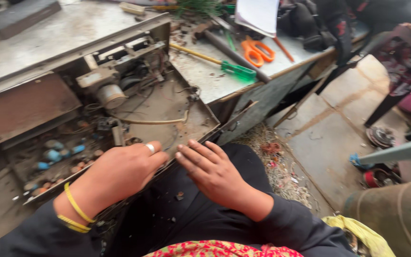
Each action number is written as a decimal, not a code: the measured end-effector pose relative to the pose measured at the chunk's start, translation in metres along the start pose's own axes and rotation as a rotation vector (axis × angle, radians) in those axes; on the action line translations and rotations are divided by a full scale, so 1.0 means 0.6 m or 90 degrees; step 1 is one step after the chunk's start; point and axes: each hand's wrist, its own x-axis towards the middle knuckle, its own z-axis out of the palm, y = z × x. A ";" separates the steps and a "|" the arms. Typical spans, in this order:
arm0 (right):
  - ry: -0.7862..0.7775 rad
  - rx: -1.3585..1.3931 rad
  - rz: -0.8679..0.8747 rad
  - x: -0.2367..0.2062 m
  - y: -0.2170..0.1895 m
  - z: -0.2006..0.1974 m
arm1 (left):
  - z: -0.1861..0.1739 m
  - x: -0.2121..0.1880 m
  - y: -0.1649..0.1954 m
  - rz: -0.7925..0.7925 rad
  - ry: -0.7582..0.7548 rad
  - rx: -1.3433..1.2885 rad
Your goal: The person sits on the floor and works on a disassembled electronic device, using a screwdriver to manipulate internal components and wires. They remove a metal panel and continue adjusting parts inside the chassis.
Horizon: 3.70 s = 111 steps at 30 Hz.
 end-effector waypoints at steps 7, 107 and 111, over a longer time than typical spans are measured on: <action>-0.014 0.035 0.003 0.005 -0.002 -0.005 | -0.002 -0.003 0.000 -0.002 0.002 -0.018; 0.239 0.052 0.076 0.012 -0.026 0.058 | -0.023 0.011 0.001 0.130 -0.063 0.084; 0.246 0.054 0.074 0.010 -0.024 0.061 | -0.025 0.016 -0.005 0.136 -0.078 0.078</action>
